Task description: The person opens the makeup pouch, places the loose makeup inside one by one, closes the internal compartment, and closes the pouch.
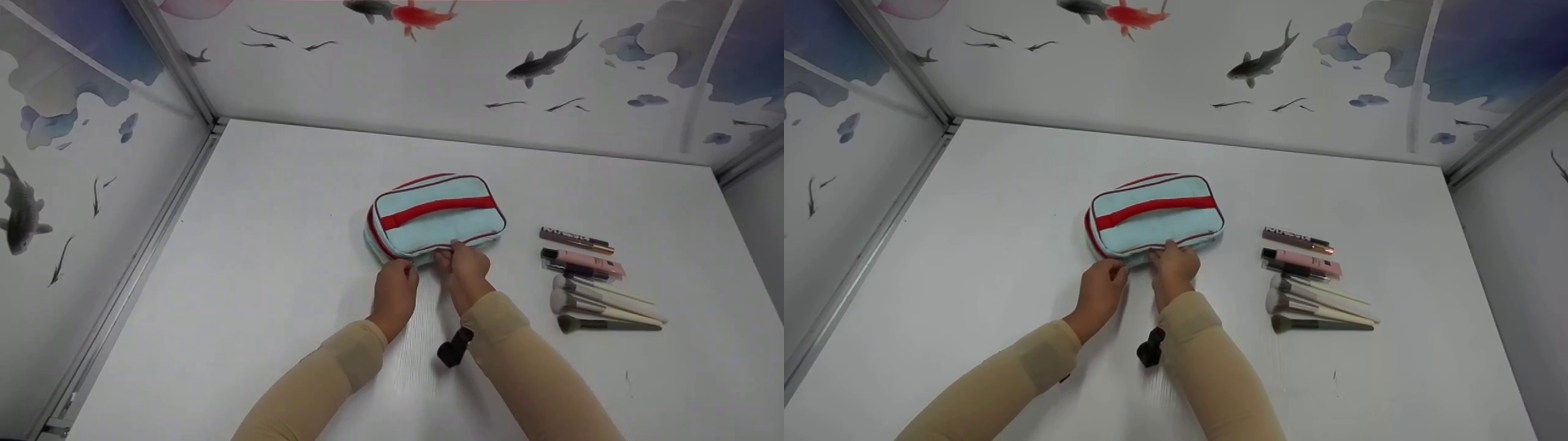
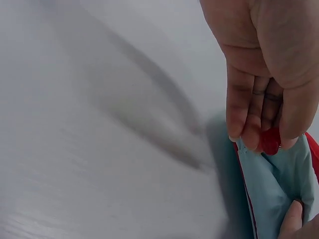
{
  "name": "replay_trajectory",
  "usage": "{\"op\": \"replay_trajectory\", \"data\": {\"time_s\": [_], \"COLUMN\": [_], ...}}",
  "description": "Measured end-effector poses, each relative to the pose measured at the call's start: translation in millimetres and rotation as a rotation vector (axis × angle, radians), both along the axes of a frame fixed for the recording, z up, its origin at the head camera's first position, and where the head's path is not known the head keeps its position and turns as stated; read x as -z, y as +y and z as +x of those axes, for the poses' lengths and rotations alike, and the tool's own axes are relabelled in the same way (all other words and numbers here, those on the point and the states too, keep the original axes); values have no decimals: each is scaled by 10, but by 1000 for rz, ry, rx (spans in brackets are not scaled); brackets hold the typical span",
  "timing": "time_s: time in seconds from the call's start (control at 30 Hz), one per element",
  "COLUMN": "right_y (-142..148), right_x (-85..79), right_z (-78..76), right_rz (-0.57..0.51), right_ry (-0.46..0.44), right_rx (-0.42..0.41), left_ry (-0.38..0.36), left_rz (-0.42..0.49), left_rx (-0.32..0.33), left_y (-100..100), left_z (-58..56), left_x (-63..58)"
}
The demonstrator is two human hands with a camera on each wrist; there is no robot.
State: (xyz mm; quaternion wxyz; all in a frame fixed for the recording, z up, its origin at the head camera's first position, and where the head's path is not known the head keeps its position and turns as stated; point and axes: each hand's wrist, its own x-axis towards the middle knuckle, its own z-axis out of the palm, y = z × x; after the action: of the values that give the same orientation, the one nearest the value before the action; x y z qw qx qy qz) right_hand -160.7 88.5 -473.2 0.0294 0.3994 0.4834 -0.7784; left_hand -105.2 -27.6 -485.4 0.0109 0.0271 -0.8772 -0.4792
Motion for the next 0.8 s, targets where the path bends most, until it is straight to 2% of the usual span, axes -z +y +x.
{"op": "replay_trajectory", "data": {"time_s": [0.1,0.33,0.63,0.8], "right_y": [-15,16,45,66], "right_x": [4,25,32,6], "right_z": [11,26,47,39], "right_rz": [11,65,-26,-1], "right_ry": [-5,2,12,-3], "right_rx": [-10,-112,-166,-204], "left_ry": [-9,-26,-58,-96], "left_rz": [-7,-24,-55,-56], "left_rx": [-8,8,45,87], "left_y": [12,-36,-145,-216], "left_z": [3,28,40,14], "left_x": [-9,53,123,107]}}
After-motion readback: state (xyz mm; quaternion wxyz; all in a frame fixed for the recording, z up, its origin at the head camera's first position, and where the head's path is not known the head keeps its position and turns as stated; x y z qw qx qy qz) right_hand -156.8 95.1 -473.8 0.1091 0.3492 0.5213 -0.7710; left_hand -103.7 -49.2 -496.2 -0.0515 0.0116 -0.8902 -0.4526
